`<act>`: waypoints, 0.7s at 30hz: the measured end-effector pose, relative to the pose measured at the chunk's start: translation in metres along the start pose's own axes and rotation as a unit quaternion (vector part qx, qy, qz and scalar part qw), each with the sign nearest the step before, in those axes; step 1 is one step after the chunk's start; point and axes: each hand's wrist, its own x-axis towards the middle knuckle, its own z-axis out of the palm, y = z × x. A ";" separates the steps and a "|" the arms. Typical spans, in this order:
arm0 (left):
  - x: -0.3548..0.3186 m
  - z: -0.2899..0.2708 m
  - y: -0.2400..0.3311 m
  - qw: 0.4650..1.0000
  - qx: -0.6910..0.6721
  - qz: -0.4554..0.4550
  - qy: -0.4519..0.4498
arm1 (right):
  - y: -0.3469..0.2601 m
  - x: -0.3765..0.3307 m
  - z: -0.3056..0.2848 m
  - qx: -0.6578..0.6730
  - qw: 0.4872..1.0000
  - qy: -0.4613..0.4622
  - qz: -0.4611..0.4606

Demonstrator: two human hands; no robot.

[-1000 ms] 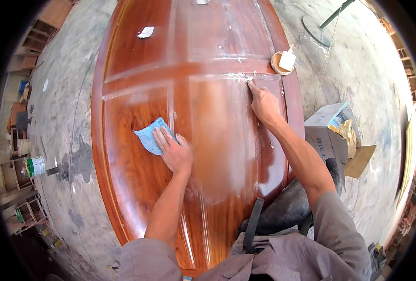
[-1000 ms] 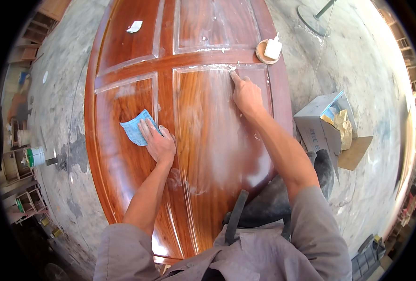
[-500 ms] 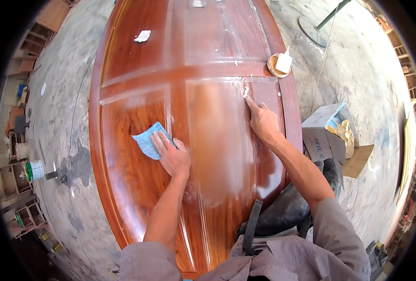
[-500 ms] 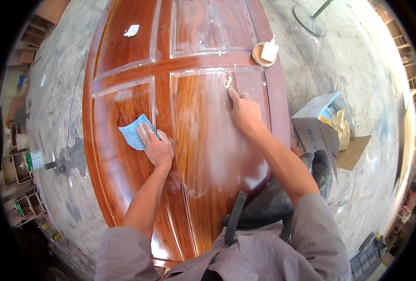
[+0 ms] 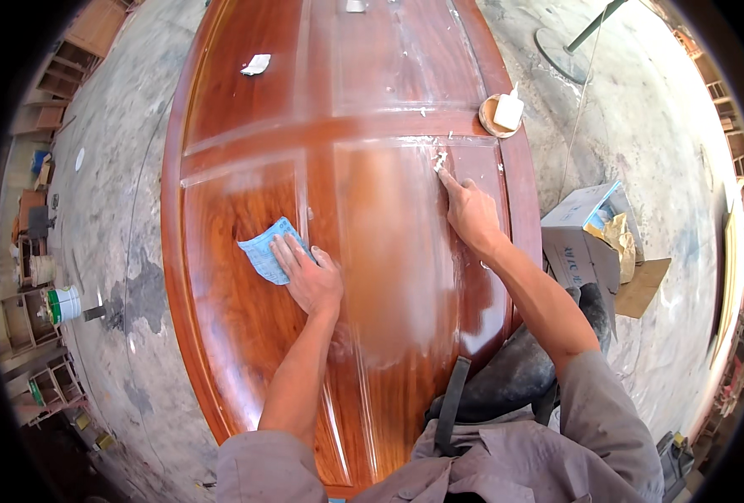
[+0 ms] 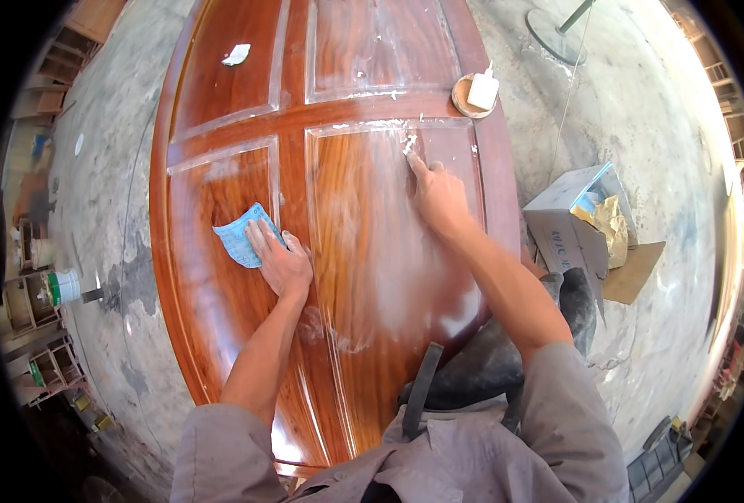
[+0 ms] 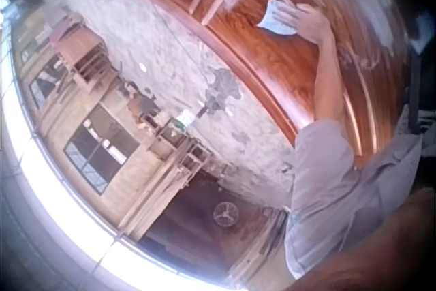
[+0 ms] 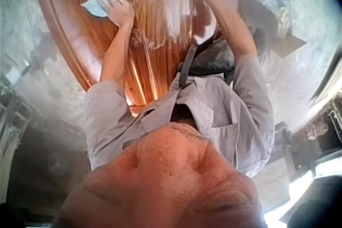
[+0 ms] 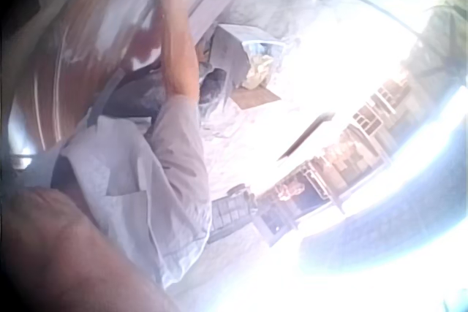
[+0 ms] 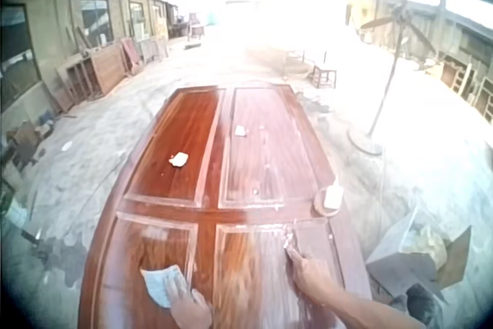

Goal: The person applies a white filler substance to a large reddish-brown wooden surface using a small spatula, then wipes the area with a blue cloth. The person repeats this process multiple times on the same section.

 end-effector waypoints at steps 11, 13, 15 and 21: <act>0.002 0.001 -0.006 1.000 0.010 0.006 0.012 | -0.007 0.005 0.000 -0.003 1.000 -0.017 0.010; 0.002 0.001 0.005 1.000 -0.006 0.000 0.001 | 0.000 0.024 0.000 -0.001 1.000 0.020 0.010; 0.001 0.002 0.005 1.000 -0.010 0.002 0.006 | 0.002 0.030 0.000 -0.006 0.999 0.034 0.008; 0.003 -0.004 0.000 1.000 -0.001 -0.008 0.008 | -0.010 0.018 -0.002 0.001 1.000 0.000 0.000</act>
